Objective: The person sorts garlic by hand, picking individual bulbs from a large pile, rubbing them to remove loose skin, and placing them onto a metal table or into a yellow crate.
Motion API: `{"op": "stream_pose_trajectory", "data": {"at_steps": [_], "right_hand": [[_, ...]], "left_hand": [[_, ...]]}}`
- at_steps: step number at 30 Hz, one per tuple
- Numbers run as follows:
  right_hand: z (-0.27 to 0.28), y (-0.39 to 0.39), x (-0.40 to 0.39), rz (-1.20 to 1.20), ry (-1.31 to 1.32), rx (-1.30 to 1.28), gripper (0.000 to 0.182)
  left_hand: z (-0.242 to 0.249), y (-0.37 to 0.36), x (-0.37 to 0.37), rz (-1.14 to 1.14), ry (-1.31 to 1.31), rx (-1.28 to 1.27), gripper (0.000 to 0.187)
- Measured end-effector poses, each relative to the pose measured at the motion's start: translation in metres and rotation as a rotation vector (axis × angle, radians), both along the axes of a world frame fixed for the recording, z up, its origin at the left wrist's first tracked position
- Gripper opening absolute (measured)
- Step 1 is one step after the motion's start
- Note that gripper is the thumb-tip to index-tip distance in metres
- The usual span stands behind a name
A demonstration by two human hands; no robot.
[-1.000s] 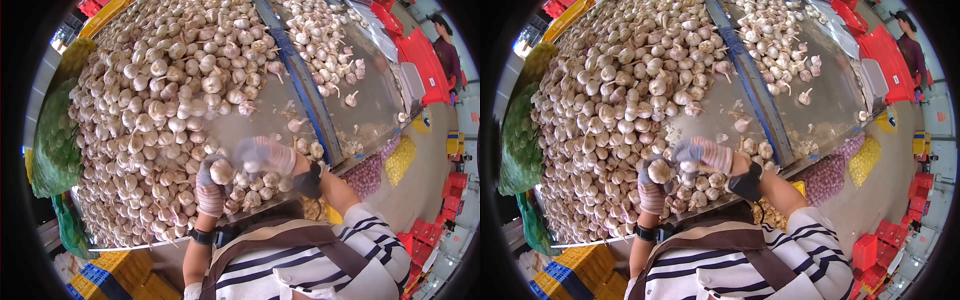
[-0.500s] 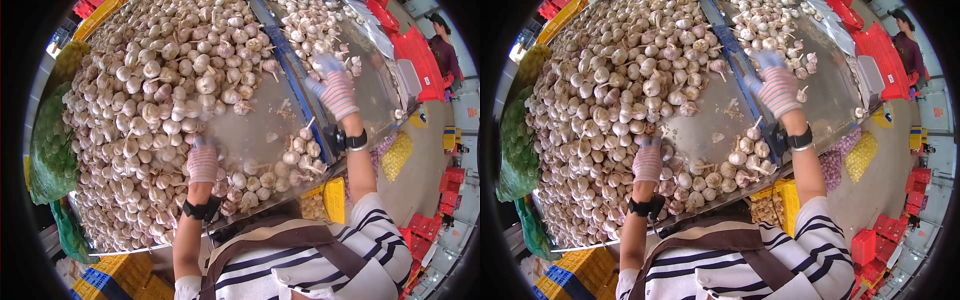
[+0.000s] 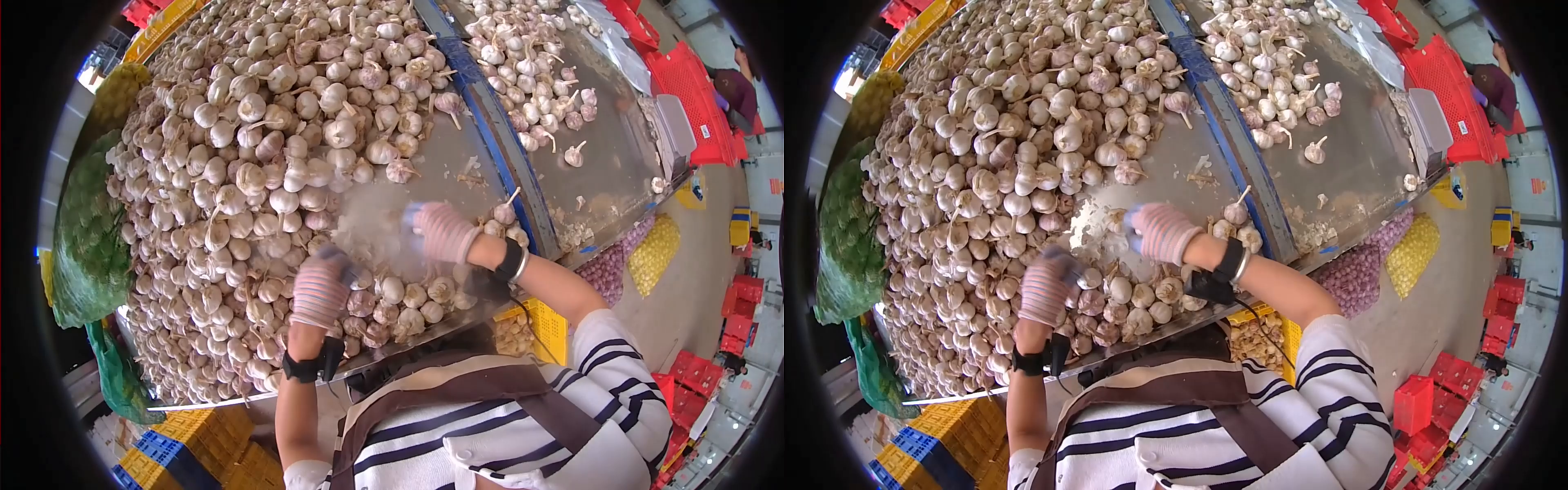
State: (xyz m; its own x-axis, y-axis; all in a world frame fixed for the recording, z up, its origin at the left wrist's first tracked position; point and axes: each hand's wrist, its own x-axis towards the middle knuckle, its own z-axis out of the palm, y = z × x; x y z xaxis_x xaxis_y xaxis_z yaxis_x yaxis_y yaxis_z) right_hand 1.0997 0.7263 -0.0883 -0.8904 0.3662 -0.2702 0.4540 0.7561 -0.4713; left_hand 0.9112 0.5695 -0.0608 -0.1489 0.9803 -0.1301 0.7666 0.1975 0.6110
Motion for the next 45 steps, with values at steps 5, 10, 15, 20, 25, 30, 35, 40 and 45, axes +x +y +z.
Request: {"op": "stream_pose_trajectory", "data": {"at_steps": [5, 10, 15, 20, 25, 30, 35, 40, 45], "right_hand": [[-0.006, -0.007, -0.04, 0.077, -0.099, 0.208, 0.024], [-0.011, 0.011, -0.035, -0.317, 0.224, -0.757, 0.036], [0.039, -0.011, 0.003, -0.891, 0.521, -2.018, 0.039], [0.01, -0.04, 0.003, -0.636, 0.927, -2.734, 0.046], [0.013, 0.048, 0.012, -0.318, 1.271, -2.102, 0.068], [0.018, 0.111, 0.018, -0.747, 1.709, -1.949, 0.077], [-0.001, 0.035, -0.066, -0.422, 0.657, -0.972, 0.021], [-0.037, -0.002, -0.114, 0.05, 0.286, -0.028, 0.021], [-0.017, -0.002, -0.114, 0.206, 0.026, 0.07, 0.026]], "left_hand": [[-0.024, -0.006, 0.032, -0.272, 0.496, -0.413, 0.012], [-0.029, 0.009, 0.024, -0.365, 0.539, -0.499, 0.018], [0.015, 0.005, 0.034, 0.195, -0.289, 0.017, 0.03], [0.034, 0.029, 0.063, 0.094, -0.167, 0.485, 0.039], [0.033, 0.034, 0.049, -0.013, -0.277, 0.434, 0.041], [-0.019, 0.03, -0.006, 0.269, 0.331, -0.069, 0.047], [-0.051, 0.032, -0.004, 0.269, 0.233, -0.355, 0.042], [-0.05, 0.025, 0.033, -0.029, -0.062, -0.288, 0.04], [-0.036, -0.002, 0.027, -0.019, -0.165, -0.054, 0.032]]}}
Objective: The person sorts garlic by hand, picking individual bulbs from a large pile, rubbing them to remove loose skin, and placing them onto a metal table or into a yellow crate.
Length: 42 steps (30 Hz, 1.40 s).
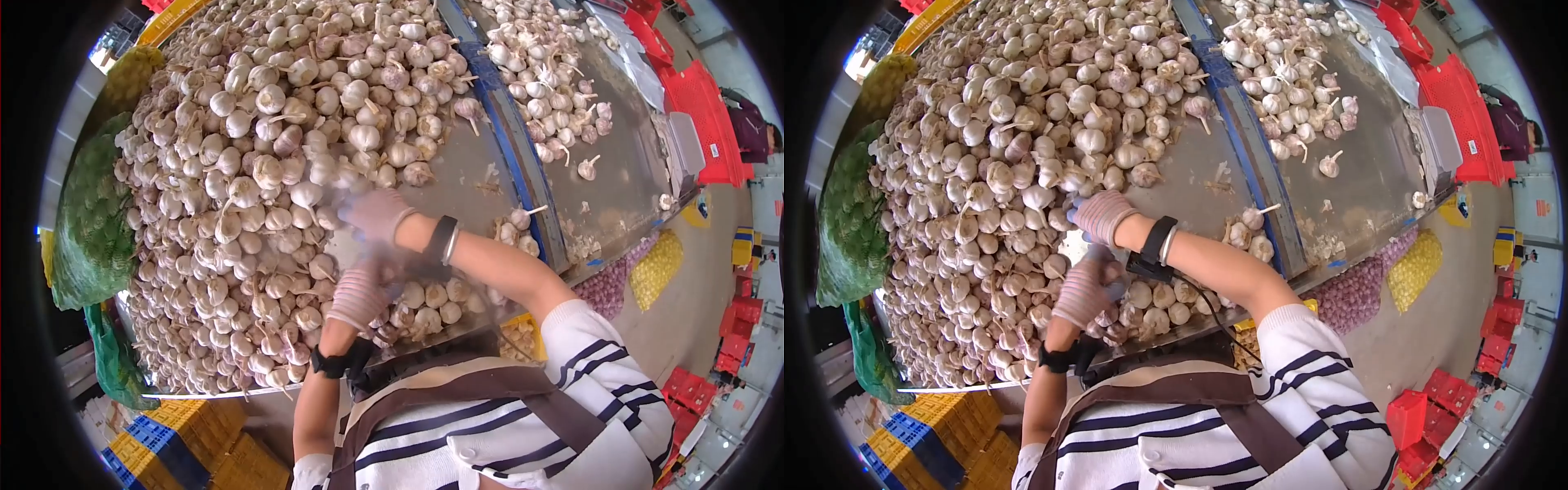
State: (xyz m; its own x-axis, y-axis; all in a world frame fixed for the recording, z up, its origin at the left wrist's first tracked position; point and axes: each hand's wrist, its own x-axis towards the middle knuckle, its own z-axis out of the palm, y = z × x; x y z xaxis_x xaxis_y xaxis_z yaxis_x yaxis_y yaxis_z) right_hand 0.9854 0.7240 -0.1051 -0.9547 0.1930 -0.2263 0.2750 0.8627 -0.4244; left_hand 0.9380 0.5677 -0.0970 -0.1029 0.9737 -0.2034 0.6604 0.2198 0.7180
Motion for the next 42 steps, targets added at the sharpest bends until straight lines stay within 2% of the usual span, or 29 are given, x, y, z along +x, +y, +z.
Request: {"op": "stream_pose_trajectory", "data": {"at_steps": [2, 4, 5, 6, 7, 8, 9, 10, 11, 12, 14, 15, 16, 18, 19, 20, 22, 23, 26, 27, 28, 29, 30, 31, 32, 34, 35, 40, 42], "right_hand": [[0.002, -0.003, 0.006, 0.02, 0.008, 0.004, 0.03], [0.018, 0.002, 0.009, -0.025, -0.151, -0.195, 0.032], [0.018, 0.006, 0.011, -0.035, -0.199, -0.26, 0.032], [0.032, 0.009, 0.029, -0.113, -0.086, -0.304, 0.031], [0.059, 0.012, 0.056, -0.191, 0.026, -0.347, 0.03], [0.083, 0.015, 0.082, -0.153, 0.014, -0.353, 0.029], [0.122, 0.02, 0.102, -0.026, -0.213, -0.544, 0.034], [0.127, 0.014, 0.138, 0.04, -0.262, -0.703, 0.04], [0.139, 0.011, 0.16, 0.291, -0.174, -0.698, 0.046], [0.141, 0.006, 0.173, 0.387, -0.133, -0.635, 0.048], [0.144, -0.007, 0.168, 0.257, -0.142, -0.521, 0.037], [0.131, -0.014, 0.162, 0.159, -0.121, -0.456, 0.034], [0.11, -0.022, 0.152, 0.064, -0.1, -0.388, 0.031], [0.072, -0.043, 0.118, 0.019, -0.097, -0.216, 0.028], [0.063, -0.053, 0.099, 0.051, -0.193, -0.149, 0.027], [0.055, -0.061, 0.084, 0.085, -0.291, -0.081, 0.027], [0.021, -0.075, 0.069, 0.043, -0.266, -0.086, 0.025], [0.012, -0.078, 0.066, 0.004, -0.246, -0.095, 0.023], [0.01, -0.077, 0.071, -0.026, -0.155, -0.119, 0.022], [0.016, -0.071, 0.075, -0.028, -0.154, -0.119, 0.022], [0.025, -0.057, 0.08, -0.154, -0.057, -0.316, 0.023], [0.029, -0.044, 0.086, -0.28, 0.043, -0.516, 0.025], [0.025, -0.029, 0.095, -0.366, 0.151, -0.532, 0.03], [0.025, -0.016, 0.098, -0.451, 0.258, -0.548, 0.036], [0.024, -0.01, 0.096, -0.451, 0.257, -0.548, 0.036], [0.034, -0.001, 0.086, -0.66, 0.106, -0.082, 0.047], [0.02, 0.003, 0.084, -0.554, 0.019, -0.011, 0.056], [0.003, -0.003, 0.072, -0.454, -0.059, 0.019, 0.053], [-0.004, 0.003, 0.077, -0.457, -0.028, -0.333, 0.047]], "left_hand": [[0.012, -0.014, -0.014, 0.211, -0.419, 0.0, 0.027], [0.025, -0.021, -0.034, 0.295, -0.746, 0.181, 0.022], [0.037, -0.025, -0.04, 0.377, -0.792, 0.202, 0.021], [0.054, -0.028, -0.045, 0.461, -0.837, 0.225, 0.019], [0.058, -0.034, -0.048, 0.605, -0.694, 0.143, 0.01], [0.052, -0.042, -0.056, 0.608, -0.697, 0.143, 0.01], [0.04, -0.051, -0.066, 0.527, -0.6, 0.048, 0.008], [0.033, -0.056, -0.07, 0.445, -0.503, -0.047, 0.01], [0.037, -0.05, -0.064, 0.353, -0.442, -0.046, 0.013], [0.034, -0.044, -0.054, 0.349, -0.443, -0.047, 0.013], [0.025, -0.029, -0.032, 0.266, 0.099, 0.103, 0.015], [0.03, -0.019, -0.023, 0.22, 0.254, 0.172, 0.019], [0.024, -0.01, -0.022, 0.214, 0.255, 0.18, 0.019], [0.009, 0.005, -0.021, 0.014, 0.495, -0.092, 0.033], [0.026, 0.017, -0.014, -0.087, 0.579, -0.247, 0.032], [0.024, 0.022, -0.014, -0.088, 0.585, -0.242, 0.032], [0.008, 0.027, -0.015, -0.313, 0.743, -0.504, 0.031], [-0.005, 0.017, -0.022, -0.305, 0.67, -0.334, 0.034], [0.022, 0.013, -0.018, -0.243, 0.608, -0.32, 0.04], [0.02, 0.006, -0.023, -0.225, 0.526, -0.171, 0.046], [0.014, -0.002, -0.026, -0.223, 0.528, -0.168, 0.046], [0.005, -0.012, -0.029, -0.044, 0.118, -0.061, 0.048], [0.001, -0.019, -0.029, 0.135, -0.293, 0.045, 0.05], [0.012, -0.022, -0.027, 0.262, -0.612, 0.006, 0.057], [0.023, -0.022, -0.024, 0.263, -0.613, 0.005, 0.057], [0.047, -0.018, -0.016, 0.288, -1.167, 0.027, 0.062], [0.053, -0.017, -0.011, 0.291, -1.16, 0.029, 0.069], [0.065, -0.016, -0.002, 0.315, -1.297, 0.007, 0.08], [0.069, -0.016, 0.001, 0.337, -1.286, 0.053, 0.08]]}}
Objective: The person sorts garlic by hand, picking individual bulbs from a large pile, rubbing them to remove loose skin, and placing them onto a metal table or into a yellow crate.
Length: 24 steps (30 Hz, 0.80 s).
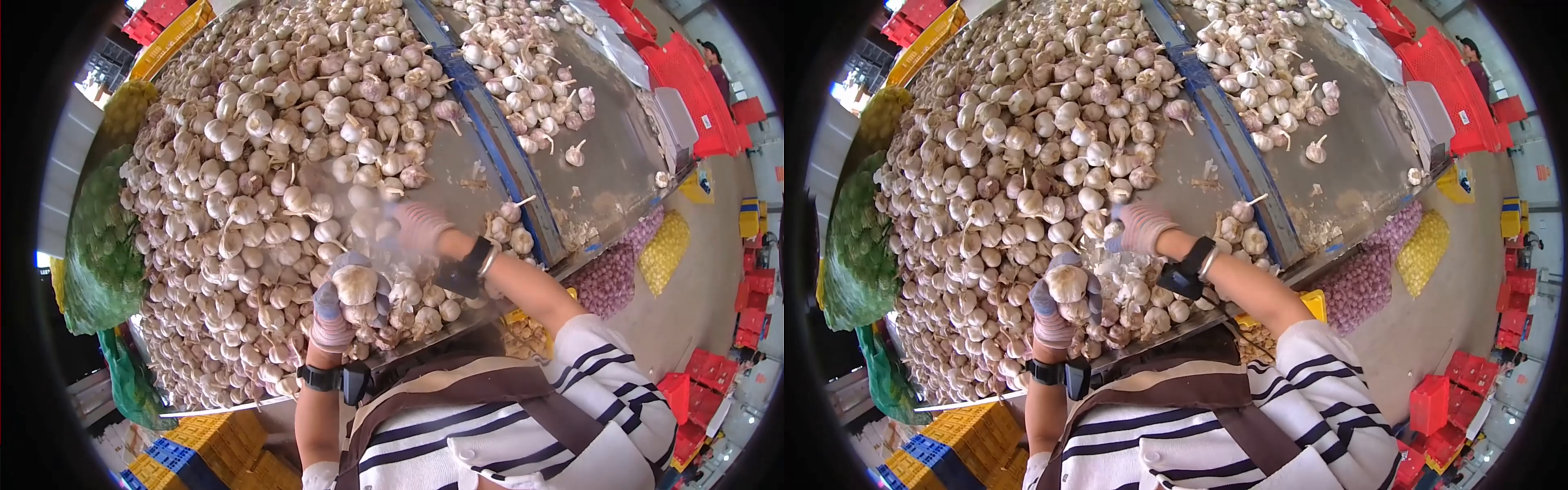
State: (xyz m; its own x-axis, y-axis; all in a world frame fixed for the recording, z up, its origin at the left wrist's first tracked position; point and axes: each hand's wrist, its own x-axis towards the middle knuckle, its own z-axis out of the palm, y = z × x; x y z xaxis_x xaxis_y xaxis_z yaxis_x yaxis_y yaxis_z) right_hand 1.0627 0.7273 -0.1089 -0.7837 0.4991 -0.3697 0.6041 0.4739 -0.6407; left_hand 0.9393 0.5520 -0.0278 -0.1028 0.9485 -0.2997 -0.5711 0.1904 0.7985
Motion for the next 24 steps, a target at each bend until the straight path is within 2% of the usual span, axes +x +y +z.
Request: {"op": "stream_pose_trajectory", "data": {"at_steps": [1, 2, 4, 5, 6, 8, 9, 12, 14, 16, 17, 18, 20, 21, 22, 23, 24], "right_hand": [[-0.01, -0.003, 0.006, -0.005, -0.001, 0.001, 0.047], [-0.021, -0.009, 0.015, -0.139, 0.329, -0.467, 0.047], [0.0, -0.018, 0.029, -0.277, 0.658, -0.936, 0.048], [0.019, -0.022, 0.037, -0.486, 0.756, -1.434, 0.05], [0.038, -0.025, 0.042, -0.704, 0.833, -1.936, 0.052], [0.042, -0.031, 0.053, -0.692, 0.893, -1.973, 0.054], [0.044, -0.031, 0.056, -0.675, 0.948, -2.005, 0.056], [0.071, -0.028, 0.057, -0.801, 0.937, -1.939, 0.059], [0.062, -0.03, 0.06, -0.744, 0.982, -1.978, 0.059], [0.04, -0.035, 0.062, -0.612, 1.064, -2.044, 0.06], [0.012, -0.048, 0.062, -0.792, 1.128, -1.838, 0.057], [0.029, -0.047, 0.06, -0.7, 1.112, -2.232, 0.057], [0.034, -0.047, 0.054, -0.679, 1.073, -2.377, 0.058], [0.029, -0.045, 0.057, -0.669, 1.117, -2.198, 0.061], [0.012, -0.032, 0.062, -0.672, 1.13, -2.178, 0.061], [-0.01, -0.008, 0.067, -0.642, 1.285, -2.188, 0.062], [-0.002, 0.021, 0.073, -0.615, 1.392, -2.146, 0.064]], "left_hand": [[0.003, 0.0, 0.004, 0.059, 0.022, -0.002, 0.08], [0.002, 0.003, 0.007, 0.059, 0.02, 0.003, 0.08], [0.001, 0.006, 0.011, 0.253, 0.009, -0.016, 0.07], [0.003, 0.007, 0.009, 0.21, -0.144, -0.043, 0.065], [0.002, 0.01, 0.01, 0.207, -0.144, -0.047, 0.065], [-0.003, 0.017, 0.014, 0.241, -0.512, -0.098, 0.058], [-0.002, 0.021, 0.015, 0.193, -0.581, -0.106, 0.055], [0.001, 0.03, 0.026, 0.203, -0.613, -0.151, 0.054], [-0.006, 0.033, 0.028, 0.145, -0.577, -0.058, 0.055], [-0.005, 0.043, 0.036, 0.312, 0.329, 0.006, 0.053], [0.004, 0.044, 0.034, 0.256, 0.602, 0.134, 0.041], [0.003, 0.044, 0.034, 0.209, 0.635, 0.15, 0.039], [0.013, 0.053, 0.043, 0.243, 0.73, 0.281, 0.048], [0.018, 0.054, 0.044, 0.228, 0.729, 0.271, 0.053], [0.023, 0.054, 0.047, 0.226, 0.543, 0.307, 0.053], [0.025, 0.053, 0.045, 0.189, 0.564, 0.284, 0.052], [0.025, 0.051, 0.041, 0.151, 0.587, 0.258, 0.052]]}}
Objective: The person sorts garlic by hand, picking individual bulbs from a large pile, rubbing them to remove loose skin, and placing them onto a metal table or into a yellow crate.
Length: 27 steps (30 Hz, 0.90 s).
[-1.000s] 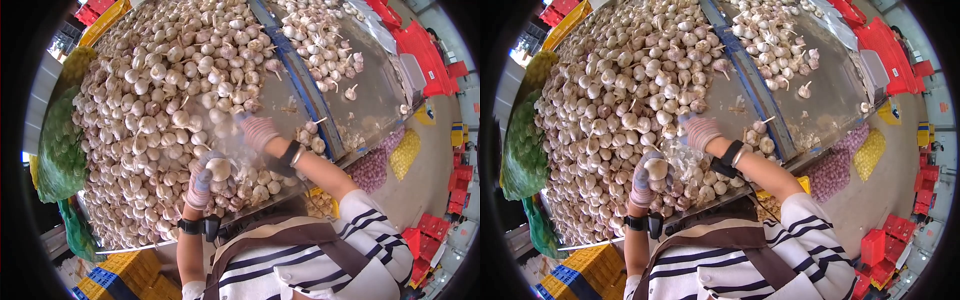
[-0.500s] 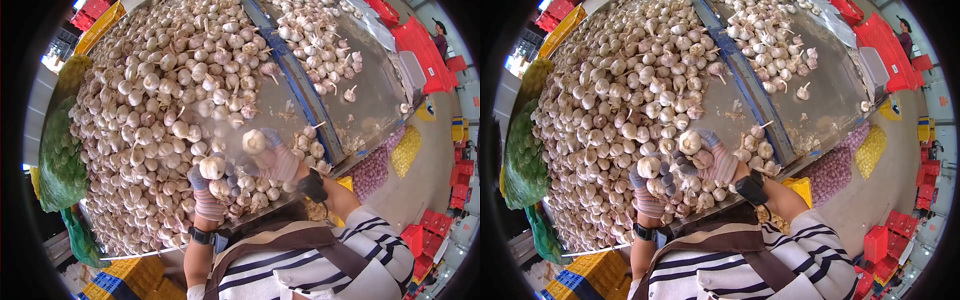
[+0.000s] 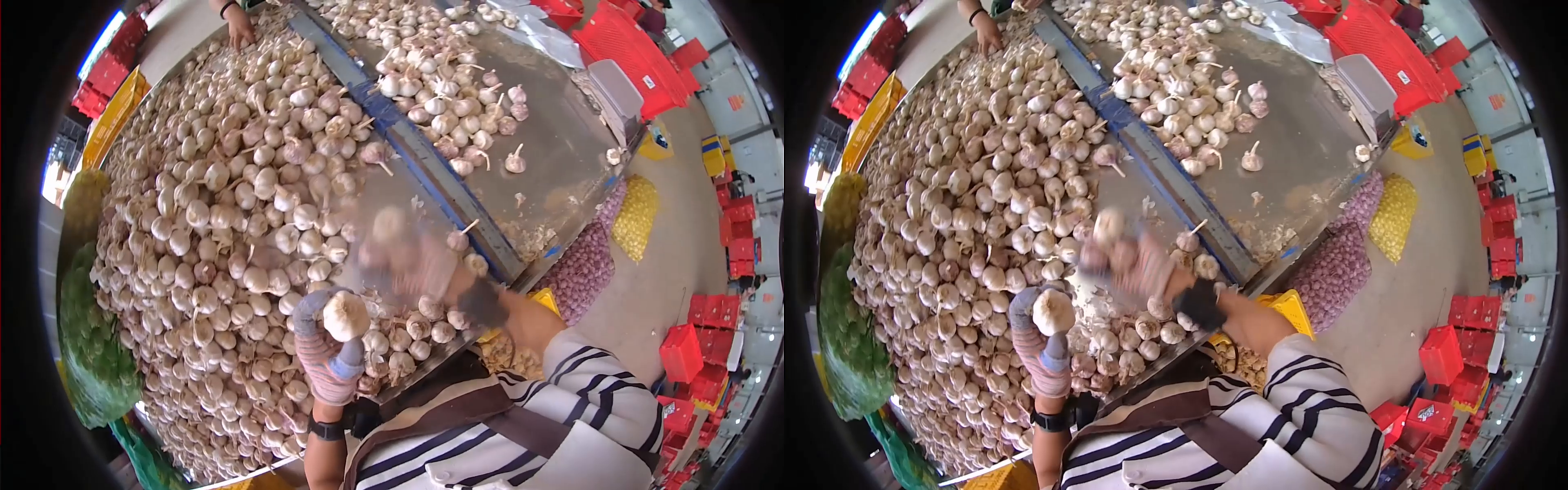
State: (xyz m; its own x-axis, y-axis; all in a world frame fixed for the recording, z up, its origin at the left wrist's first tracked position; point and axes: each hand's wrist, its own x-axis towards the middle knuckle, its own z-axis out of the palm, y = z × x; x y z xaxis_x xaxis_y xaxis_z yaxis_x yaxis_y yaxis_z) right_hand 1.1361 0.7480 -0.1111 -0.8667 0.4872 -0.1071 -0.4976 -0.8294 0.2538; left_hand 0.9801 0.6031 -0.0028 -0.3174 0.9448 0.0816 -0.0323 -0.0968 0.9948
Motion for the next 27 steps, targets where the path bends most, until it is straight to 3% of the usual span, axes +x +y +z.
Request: {"op": "stream_pose_trajectory", "data": {"at_steps": [2, 4, 6, 8, 9, 10, 11, 12, 13, 14, 15, 16, 18, 19, 20, 22, 24, 25, 27], "right_hand": [[0.037, 0.062, 0.017, -0.131, 0.022, 0.088, 0.069], [0.044, 0.099, 0.027, -0.412, -0.322, 0.133, 0.068], [0.054, 0.089, 0.023, -0.414, -0.417, 0.206, 0.067], [0.051, 0.039, 0.012, -0.122, -0.52, 0.542, 0.06], [0.054, 0.016, 0.011, -0.112, -0.722, 1.192, 0.058], [0.059, -0.006, 0.013, -0.088, -0.833, 1.472, 0.055], [0.065, -0.027, 0.015, -0.086, -0.943, 1.751, 0.054], [0.074, -0.041, 0.024, -0.092, -0.99, 1.649, 0.052], [0.092, -0.041, 0.039, 0.095, -1.02, 1.518, 0.052], [0.11, -0.038, 0.059, 0.277, -1.039, 1.375, 0.052], [0.123, -0.034, 0.083, 0.476, -1.013, 1.598, 0.052], [0.131, -0.031, 0.108, 0.681, -0.967, 1.812, 0.052], [0.135, -0.033, 0.149, 0.773, -0.792, 1.977, 0.054], [0.141, -0.032, 0.15, 0.803, -0.964, 1.893, 0.056], [0.136, -0.035, 0.151, 0.798, -1.246, 1.812, 0.052], [0.123, -0.027, 0.14, 0.644, -1.69, 1.848, 0.04], [0.088, -0.019, 0.126, 0.434, -2.078, 1.93, 0.028], [0.071, -0.014, 0.118, 0.431, -2.08, 1.926, 0.028], [0.047, -0.001, 0.101, 0.507, -2.159, 2.108, 0.021]], "left_hand": [[-0.011, 0.002, 0.003, -0.022, -0.062, 0.048, 0.053], [-0.011, 0.003, 0.007, -0.129, -0.4, -0.087, 0.064], [-0.02, 0.006, 0.013, -0.175, -0.501, -0.118, 0.058], [-0.044, 0.009, 0.011, -0.224, -0.665, -0.21, 0.053], [-0.045, 0.01, 0.017, -0.15, -0.43, -0.236, 0.047], [-0.045, 0.01, 0.026, -0.075, -0.197, -0.261, 0.04], [-0.046, 0.008, 0.029, -0.145, -0.057, -0.24, 0.036], [-0.047, 0.005, 0.031, -0.208, 0.087, -0.209, 0.033], [-0.048, 0.002, 0.034, -0.261, 0.224, -0.169, 0.03], [-0.031, 0.006, 0.034, -0.383, 0.118, -0.097, 0.029], [-0.023, 0.013, 0.03, -0.634, -0.225, -0.436, 0.028], [-0.027, 0.014, 0.029, -0.638, -0.231, -0.443, 0.028], [-0.039, 0.018, 0.03, -0.573, 0.08, -0.421, 0.029], [-0.042, 0.026, 0.031, -0.572, 0.333, -0.487, 0.029], [-0.049, 0.034, 0.037, -0.579, 0.333, -0.488, 0.029], [-0.064, 0.049, 0.057, -0.565, 0.774, -0.272, 0.028], [-0.066, 0.067, 0.077, -0.696, 0.861, -0.259, 0.032], [-0.064, 0.074, 0.085, -0.824, 0.947, -0.249, 0.035], [-0.06, 0.086, 0.098, -0.848, 0.953, -0.362, 0.038]]}}
